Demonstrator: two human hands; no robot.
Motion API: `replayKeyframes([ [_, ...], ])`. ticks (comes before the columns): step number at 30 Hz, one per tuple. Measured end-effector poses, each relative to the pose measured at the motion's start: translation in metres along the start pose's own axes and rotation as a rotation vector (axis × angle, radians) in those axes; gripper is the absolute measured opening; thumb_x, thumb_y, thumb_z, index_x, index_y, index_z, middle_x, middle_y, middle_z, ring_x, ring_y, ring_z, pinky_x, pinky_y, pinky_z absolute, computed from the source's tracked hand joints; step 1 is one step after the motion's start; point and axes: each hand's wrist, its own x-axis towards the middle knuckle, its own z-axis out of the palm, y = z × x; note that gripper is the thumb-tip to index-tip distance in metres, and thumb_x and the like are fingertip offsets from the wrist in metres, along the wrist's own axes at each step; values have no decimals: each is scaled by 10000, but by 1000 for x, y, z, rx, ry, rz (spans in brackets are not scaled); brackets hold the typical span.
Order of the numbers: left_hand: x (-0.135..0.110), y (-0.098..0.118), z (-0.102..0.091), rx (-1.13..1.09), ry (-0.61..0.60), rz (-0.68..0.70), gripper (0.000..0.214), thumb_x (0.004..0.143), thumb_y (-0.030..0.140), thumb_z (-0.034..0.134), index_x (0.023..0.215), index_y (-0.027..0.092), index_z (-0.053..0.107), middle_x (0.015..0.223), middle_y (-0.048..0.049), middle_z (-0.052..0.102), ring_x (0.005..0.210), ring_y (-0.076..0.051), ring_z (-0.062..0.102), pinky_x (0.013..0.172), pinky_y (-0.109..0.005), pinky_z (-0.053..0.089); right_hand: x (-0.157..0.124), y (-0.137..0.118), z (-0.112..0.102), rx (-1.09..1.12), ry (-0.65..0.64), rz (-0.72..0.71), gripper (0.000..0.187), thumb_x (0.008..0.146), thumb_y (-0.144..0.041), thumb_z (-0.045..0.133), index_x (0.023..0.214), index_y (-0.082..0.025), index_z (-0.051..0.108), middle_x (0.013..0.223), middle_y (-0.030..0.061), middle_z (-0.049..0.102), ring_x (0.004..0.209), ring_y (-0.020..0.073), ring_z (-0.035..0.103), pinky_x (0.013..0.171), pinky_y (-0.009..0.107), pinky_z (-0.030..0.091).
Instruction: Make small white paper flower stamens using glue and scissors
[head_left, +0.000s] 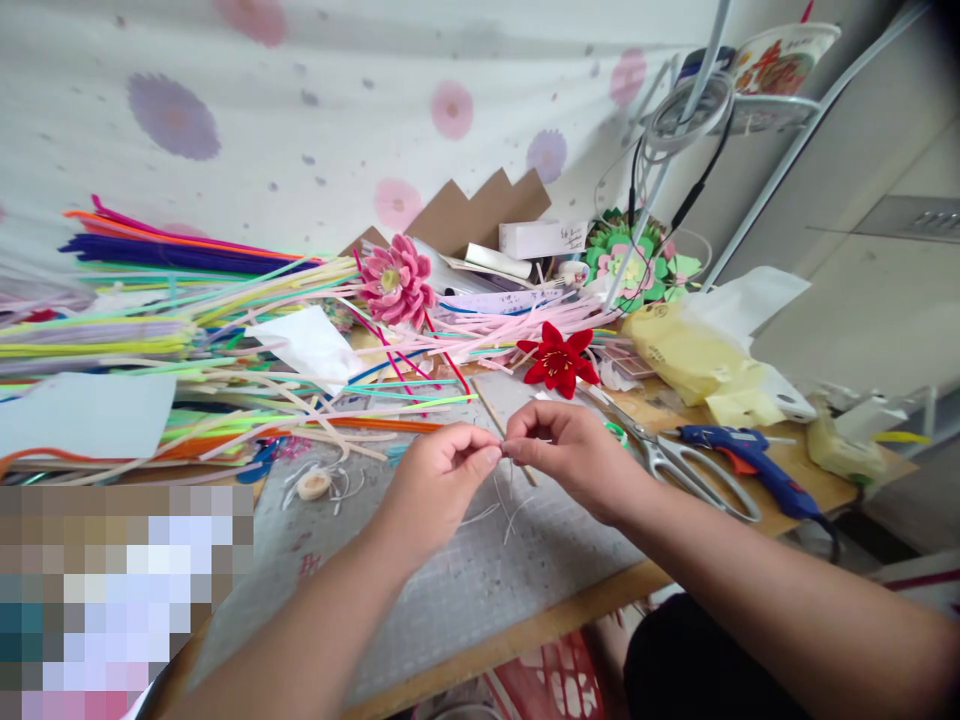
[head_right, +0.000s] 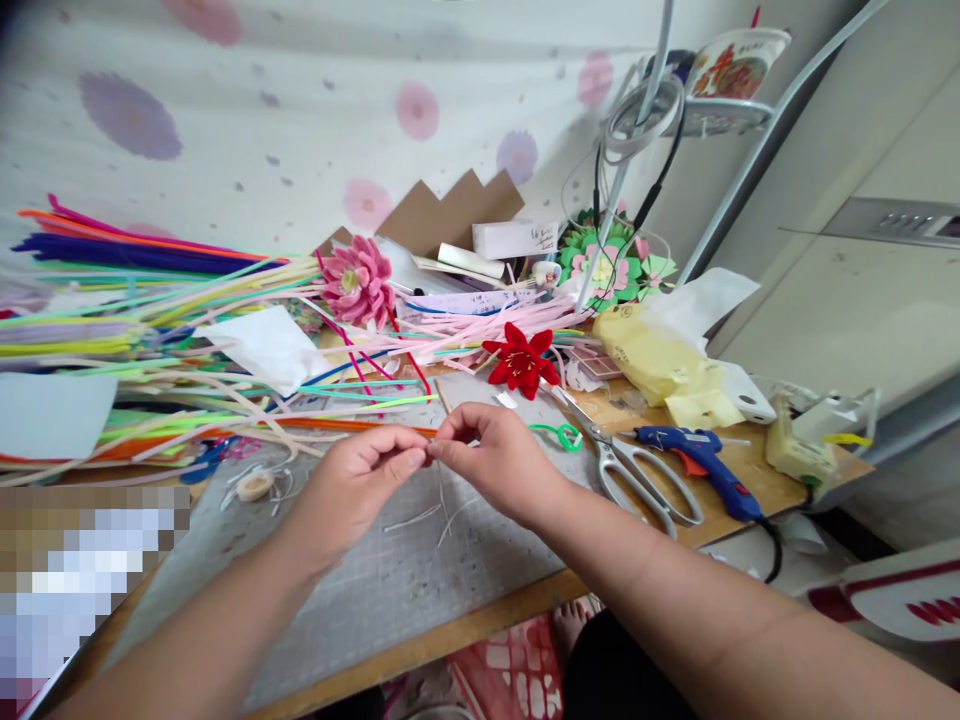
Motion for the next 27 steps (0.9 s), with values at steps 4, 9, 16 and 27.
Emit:
replayKeyframes([
  [4,-1,0,4,-169,-5,-37,105,721,248,659,801,187,685,769,-14,683,730,-170,602,697,-282,450,-1,4,6,149,50,9,159,734,-285,674,676,-172,579,632,-26,530,589,107,453,554,246,360],
  [9,-1,-4,9,-231,50,-48,100,760,264,655,792,177,691,767,-16,693,733,-159,599,696,-269,444,-2,7,16,263,106,30,149,746,-280,670,694,-172,581,647,-27,531,618,109,464,588,249,371],
  [16,-2,-9,10,-256,101,-26,106,787,265,630,745,173,662,711,4,642,710,-143,546,688,-268,407,-1,3,23,445,97,69,137,696,-245,707,670,-164,600,623,-34,563,614,105,506,637,265,400],
  [27,-2,-5,5,-356,59,-71,95,738,247,650,682,172,633,664,18,590,691,-131,500,687,-273,374,-2,-6,9,579,5,130,105,642,-245,753,671,-160,698,651,3,651,647,126,572,693,293,435],
])
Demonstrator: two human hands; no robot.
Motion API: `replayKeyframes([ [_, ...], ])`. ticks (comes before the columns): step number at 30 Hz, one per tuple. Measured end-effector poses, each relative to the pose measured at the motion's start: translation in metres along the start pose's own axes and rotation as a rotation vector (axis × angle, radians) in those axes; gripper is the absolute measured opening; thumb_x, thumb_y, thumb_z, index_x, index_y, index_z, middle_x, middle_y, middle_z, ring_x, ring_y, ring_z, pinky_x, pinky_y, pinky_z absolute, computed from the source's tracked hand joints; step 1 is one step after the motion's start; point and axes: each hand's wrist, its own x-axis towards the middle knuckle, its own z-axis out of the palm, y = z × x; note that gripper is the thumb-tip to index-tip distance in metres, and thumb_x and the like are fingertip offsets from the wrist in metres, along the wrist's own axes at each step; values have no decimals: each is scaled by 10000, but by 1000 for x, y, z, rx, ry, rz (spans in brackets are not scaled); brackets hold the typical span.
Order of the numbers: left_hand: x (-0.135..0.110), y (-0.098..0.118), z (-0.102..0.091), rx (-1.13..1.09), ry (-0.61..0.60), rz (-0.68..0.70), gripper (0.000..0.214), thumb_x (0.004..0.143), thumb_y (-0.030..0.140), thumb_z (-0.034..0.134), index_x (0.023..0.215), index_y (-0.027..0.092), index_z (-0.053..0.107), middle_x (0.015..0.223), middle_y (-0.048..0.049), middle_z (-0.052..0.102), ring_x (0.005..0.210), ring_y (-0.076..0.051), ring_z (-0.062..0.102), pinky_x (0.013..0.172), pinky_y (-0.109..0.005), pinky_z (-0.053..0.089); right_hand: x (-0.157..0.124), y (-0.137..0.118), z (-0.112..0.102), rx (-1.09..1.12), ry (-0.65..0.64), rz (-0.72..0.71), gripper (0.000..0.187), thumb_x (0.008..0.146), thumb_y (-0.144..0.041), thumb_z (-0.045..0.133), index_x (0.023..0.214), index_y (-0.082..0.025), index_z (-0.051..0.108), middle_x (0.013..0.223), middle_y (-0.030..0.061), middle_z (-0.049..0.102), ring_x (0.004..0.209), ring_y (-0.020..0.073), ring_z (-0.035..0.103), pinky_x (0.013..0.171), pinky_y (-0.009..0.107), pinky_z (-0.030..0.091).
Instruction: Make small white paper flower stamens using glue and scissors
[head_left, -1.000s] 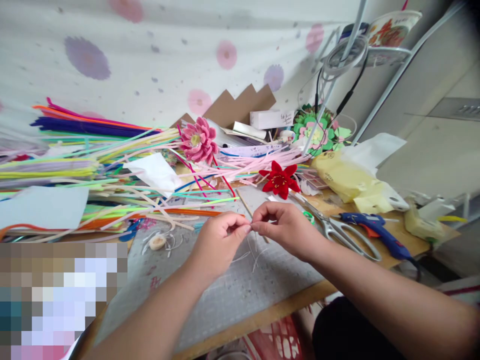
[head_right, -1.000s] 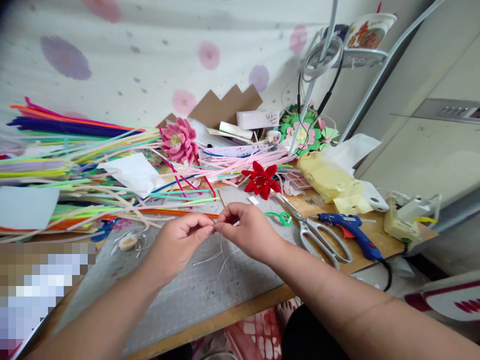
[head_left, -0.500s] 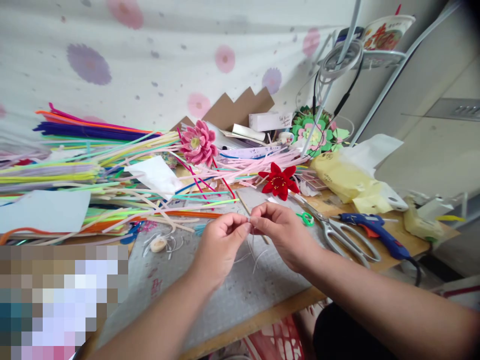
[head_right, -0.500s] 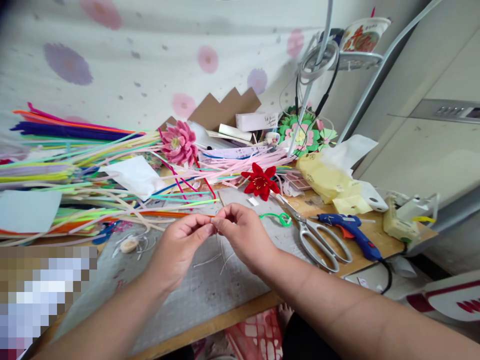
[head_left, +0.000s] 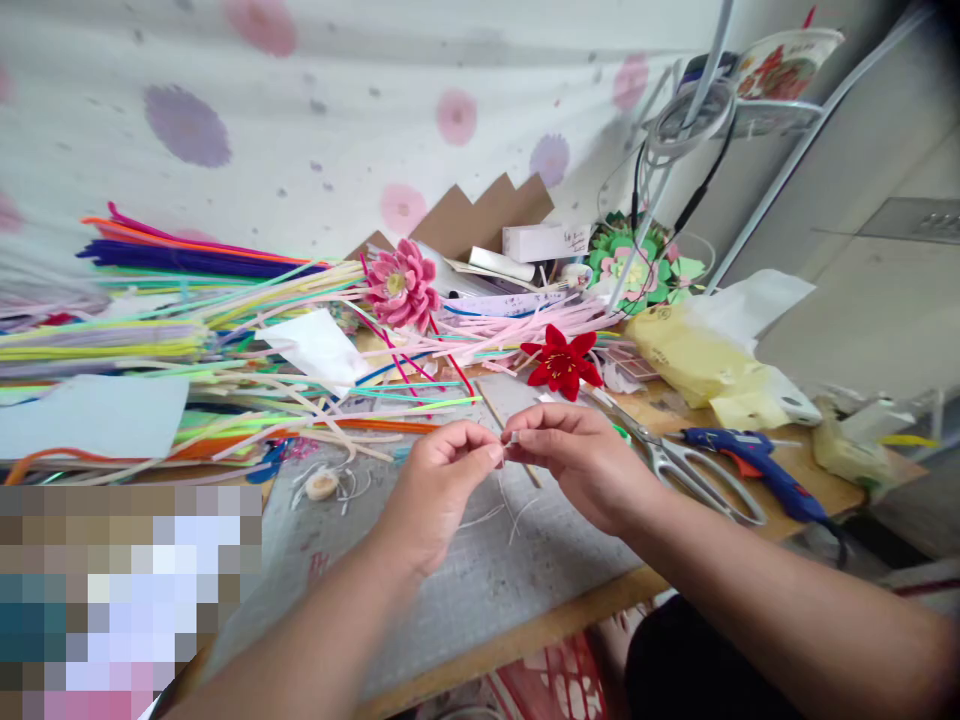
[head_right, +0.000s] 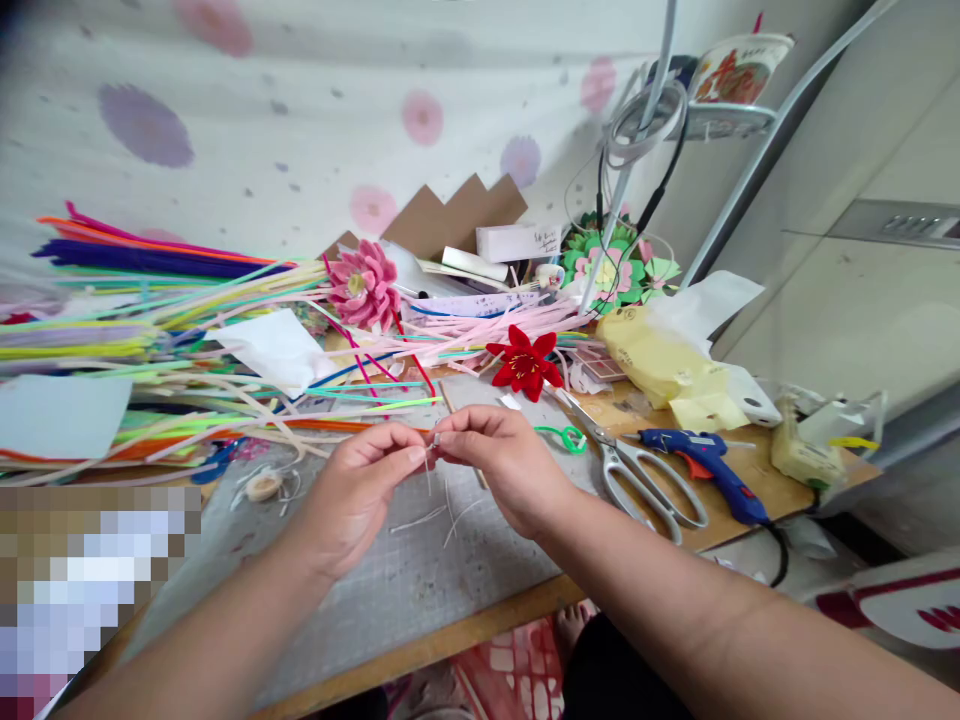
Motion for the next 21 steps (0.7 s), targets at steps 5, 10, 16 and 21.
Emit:
replayKeyframes([
  [5,-1,-2,0,-10,-32,-1,89,744,258,665,712,176,651,696,12,607,719,-139,518,714,-287,388,-1,5,-2,12,3,-30,138,659,-240,773,708,-158,673,646,-15,636,640,110,567,673,274,424],
  [10,-1,0,2,-72,-49,4,90,746,252,677,724,167,659,703,8,619,717,-132,525,716,-281,399,-3,12,0,62,1,-100,148,703,-247,762,719,-171,636,641,-39,605,631,95,542,659,260,419],
  [16,-1,0,2,-120,-42,7,104,744,253,678,719,155,654,702,0,614,720,-137,526,718,-290,405,-4,17,8,95,9,-155,133,703,-223,760,706,-174,637,627,-47,597,621,89,528,635,248,406],
  [21,-1,0,2,-125,-41,38,92,756,243,668,730,156,651,712,3,610,725,-135,526,723,-291,406,-3,18,11,76,19,-183,108,704,-206,757,703,-182,652,618,-53,594,596,81,515,615,238,414],
])
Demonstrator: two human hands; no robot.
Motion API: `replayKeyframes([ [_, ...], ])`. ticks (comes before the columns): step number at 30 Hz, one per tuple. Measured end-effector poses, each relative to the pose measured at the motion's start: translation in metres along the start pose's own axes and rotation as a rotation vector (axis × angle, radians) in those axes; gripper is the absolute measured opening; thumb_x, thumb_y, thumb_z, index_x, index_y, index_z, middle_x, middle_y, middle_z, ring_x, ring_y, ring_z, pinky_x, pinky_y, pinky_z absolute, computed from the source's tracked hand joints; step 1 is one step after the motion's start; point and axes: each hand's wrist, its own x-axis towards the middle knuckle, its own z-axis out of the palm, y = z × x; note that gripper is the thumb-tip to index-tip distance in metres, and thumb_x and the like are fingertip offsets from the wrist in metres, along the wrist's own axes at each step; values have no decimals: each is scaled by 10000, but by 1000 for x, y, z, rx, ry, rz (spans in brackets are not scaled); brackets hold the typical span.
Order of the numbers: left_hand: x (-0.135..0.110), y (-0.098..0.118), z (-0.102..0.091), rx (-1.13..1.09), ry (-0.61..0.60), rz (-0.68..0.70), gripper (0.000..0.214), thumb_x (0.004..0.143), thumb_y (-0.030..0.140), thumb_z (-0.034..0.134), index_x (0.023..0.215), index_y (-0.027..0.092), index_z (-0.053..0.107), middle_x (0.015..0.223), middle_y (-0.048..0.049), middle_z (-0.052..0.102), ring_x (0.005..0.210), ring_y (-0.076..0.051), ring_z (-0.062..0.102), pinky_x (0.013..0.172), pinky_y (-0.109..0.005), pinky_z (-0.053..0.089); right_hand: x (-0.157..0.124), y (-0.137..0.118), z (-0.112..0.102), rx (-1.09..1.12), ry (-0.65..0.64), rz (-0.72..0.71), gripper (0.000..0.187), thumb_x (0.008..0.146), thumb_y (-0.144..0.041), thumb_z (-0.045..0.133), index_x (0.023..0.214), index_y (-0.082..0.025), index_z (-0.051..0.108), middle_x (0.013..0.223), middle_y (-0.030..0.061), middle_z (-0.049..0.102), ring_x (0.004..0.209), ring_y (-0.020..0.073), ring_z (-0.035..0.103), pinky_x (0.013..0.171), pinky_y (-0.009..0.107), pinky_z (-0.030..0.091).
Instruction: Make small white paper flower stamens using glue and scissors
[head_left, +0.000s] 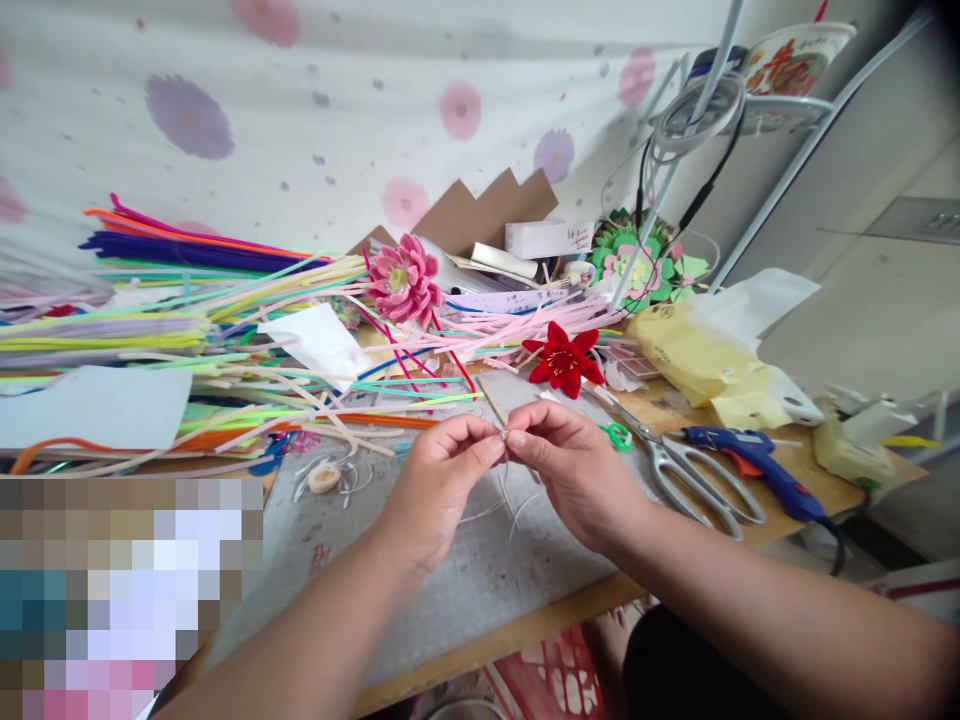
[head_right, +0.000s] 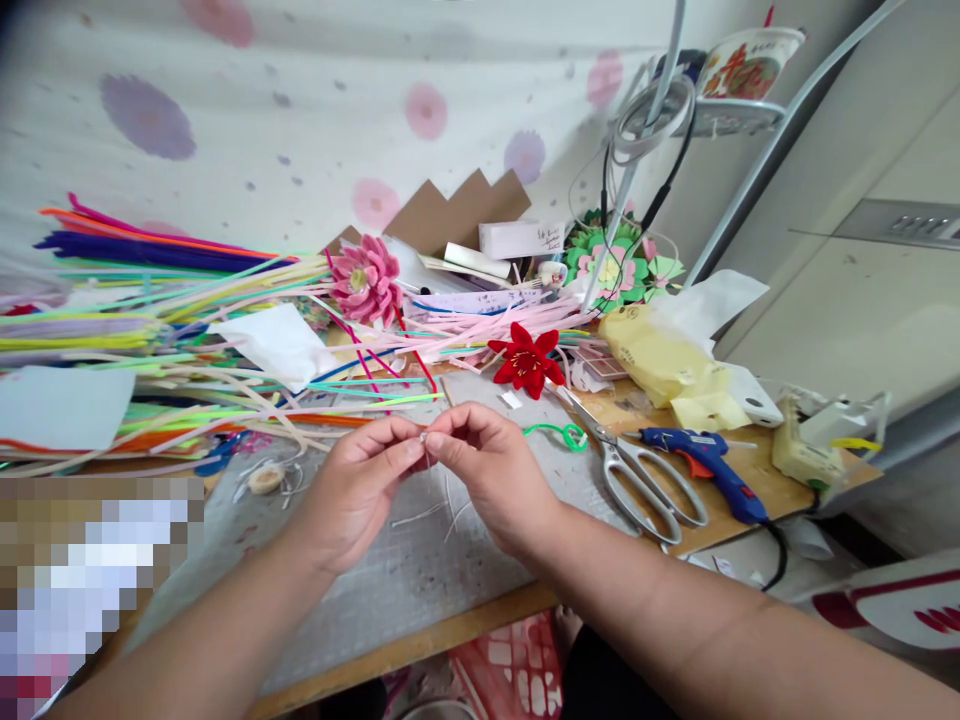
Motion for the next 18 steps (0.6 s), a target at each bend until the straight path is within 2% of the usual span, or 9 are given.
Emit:
replayKeyframes([
  [4,-1,-1,-1,48,19,19,92,768,243,652,730,159,644,712,4,605,732,-142,529,721,-296,405,0,0,-3,-148,1,-62,72,728,-202,730,721,-195,658,674,-41,596,645,91,531,626,236,423],
  [7,-1,-3,-3,85,27,25,82,772,232,633,726,164,641,717,2,611,750,-152,541,727,-300,405,1,-4,-7,-419,-25,-197,35,752,-190,693,728,-200,668,753,-14,591,693,113,544,628,252,432],
  [10,0,-3,-3,124,47,24,82,768,232,624,720,167,640,705,7,608,737,-146,538,718,-290,397,1,-10,-11,-650,-74,-323,49,762,-162,659,756,-200,690,802,17,603,776,149,571,701,294,451],
  [13,0,-3,-4,156,70,21,88,760,236,627,704,169,632,678,16,590,708,-135,521,692,-277,384,1,-13,-12,-721,-106,-368,71,761,-163,648,794,-196,700,831,38,617,828,172,591,759,328,461],
  [18,0,-3,-4,274,59,33,103,770,235,597,689,172,612,646,30,552,639,-119,469,617,-262,354,1,-13,-12,-759,-58,-336,19,741,-200,678,729,-185,676,779,30,618,766,164,588,727,315,459],
])
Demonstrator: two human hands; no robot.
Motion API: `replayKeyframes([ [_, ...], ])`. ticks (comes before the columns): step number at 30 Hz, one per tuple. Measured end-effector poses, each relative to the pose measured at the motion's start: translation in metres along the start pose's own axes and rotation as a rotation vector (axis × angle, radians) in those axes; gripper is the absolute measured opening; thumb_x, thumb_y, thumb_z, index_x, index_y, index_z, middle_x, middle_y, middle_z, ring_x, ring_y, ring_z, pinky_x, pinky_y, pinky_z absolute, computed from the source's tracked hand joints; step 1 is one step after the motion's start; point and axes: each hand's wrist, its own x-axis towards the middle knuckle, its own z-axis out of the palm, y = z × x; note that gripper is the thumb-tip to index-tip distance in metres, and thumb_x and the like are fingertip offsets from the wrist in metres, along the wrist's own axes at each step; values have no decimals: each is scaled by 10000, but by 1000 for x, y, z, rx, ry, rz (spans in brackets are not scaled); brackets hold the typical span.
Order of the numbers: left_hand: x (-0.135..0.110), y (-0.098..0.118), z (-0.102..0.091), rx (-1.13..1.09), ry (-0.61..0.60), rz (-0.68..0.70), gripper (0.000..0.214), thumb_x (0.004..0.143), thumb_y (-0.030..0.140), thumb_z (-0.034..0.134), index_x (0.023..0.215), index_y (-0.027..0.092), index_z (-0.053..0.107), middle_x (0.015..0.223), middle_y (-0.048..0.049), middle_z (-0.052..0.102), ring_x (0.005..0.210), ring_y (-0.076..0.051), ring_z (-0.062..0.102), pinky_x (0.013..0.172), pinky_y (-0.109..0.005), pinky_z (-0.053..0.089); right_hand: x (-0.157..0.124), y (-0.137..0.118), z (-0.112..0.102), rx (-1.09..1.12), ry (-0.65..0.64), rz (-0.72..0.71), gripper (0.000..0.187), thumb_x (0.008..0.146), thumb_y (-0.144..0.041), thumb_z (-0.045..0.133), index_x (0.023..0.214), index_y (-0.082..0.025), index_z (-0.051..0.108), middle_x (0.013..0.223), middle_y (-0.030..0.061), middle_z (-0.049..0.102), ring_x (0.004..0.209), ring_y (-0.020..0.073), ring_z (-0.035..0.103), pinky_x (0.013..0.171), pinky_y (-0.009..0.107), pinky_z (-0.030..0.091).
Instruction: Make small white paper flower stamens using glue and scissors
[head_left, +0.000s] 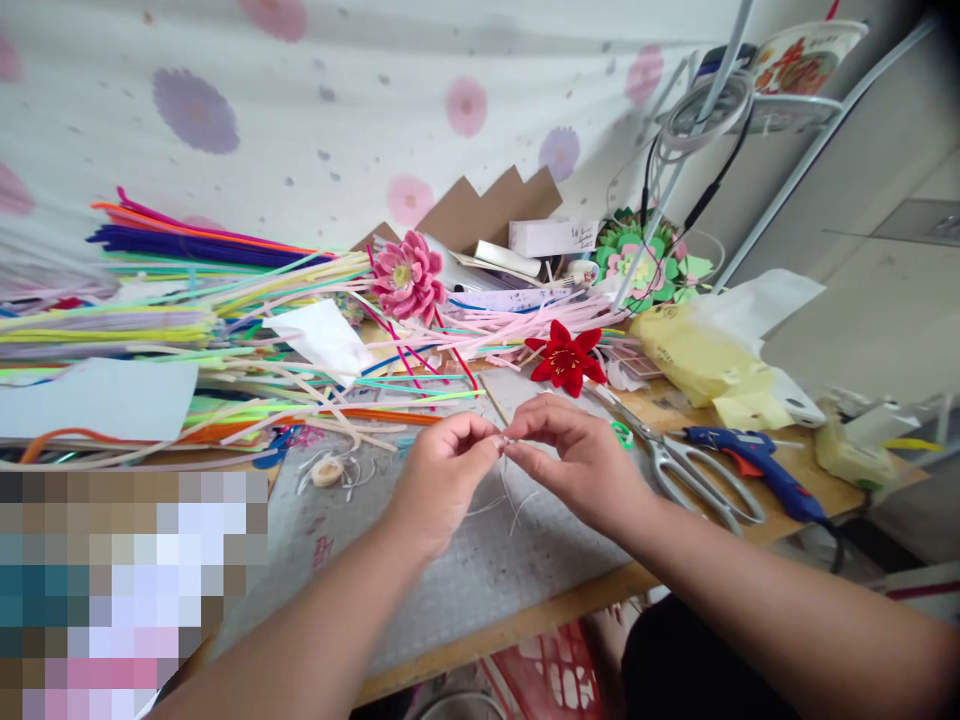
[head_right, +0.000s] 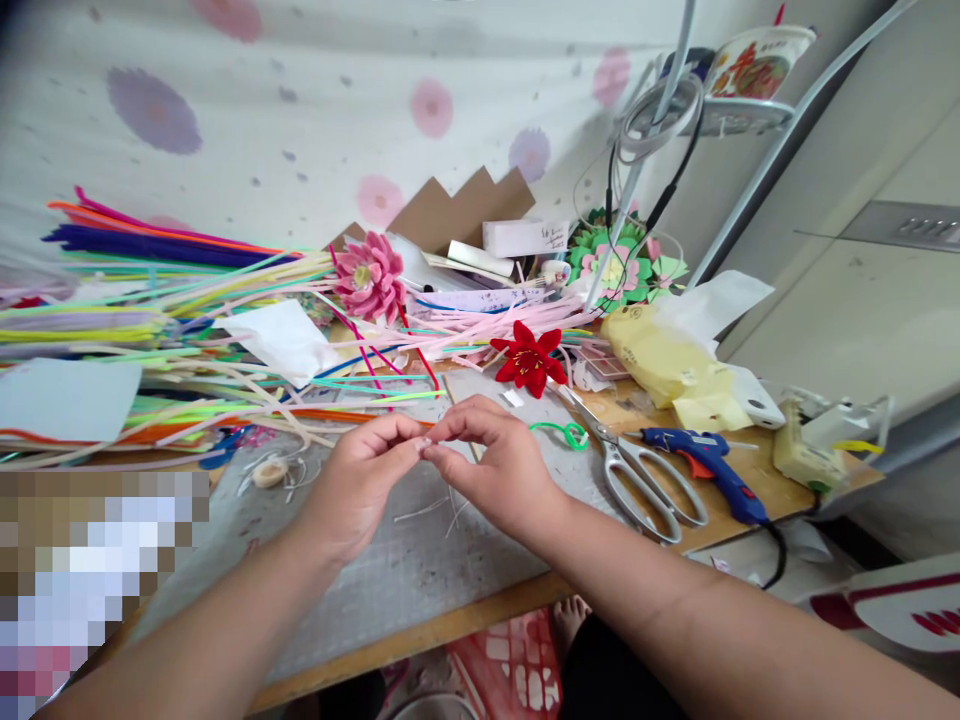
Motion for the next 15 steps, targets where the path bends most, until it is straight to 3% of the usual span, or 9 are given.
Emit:
replayKeyframes([
  [4,0,2,-1,131,-7,29,104,768,241,595,689,177,615,624,38,546,607,-117,458,584,-253,351,0,2,3,118,5,150,84,740,-226,673,685,-178,632,680,-10,573,621,116,525,596,260,424],
  [7,0,4,-1,140,7,52,88,774,241,598,737,179,647,695,17,616,682,-140,529,657,-266,399,0,4,6,316,28,280,142,716,-275,711,681,-172,619,610,-41,541,535,85,458,523,233,373],
  [11,0,6,0,17,-2,9,102,777,238,620,839,176,672,819,-16,683,791,-161,587,746,-279,432,1,4,10,461,115,359,181,651,-283,779,643,-172,637,589,-44,572,556,84,466,552,232,372],
  [15,0,6,2,-101,4,-45,94,743,237,672,810,171,665,764,-1,678,723,-138,588,695,-256,439,-1,2,15,554,168,368,163,630,-263,797,634,-178,658,608,-36,611,586,94,509,599,247,414],
])
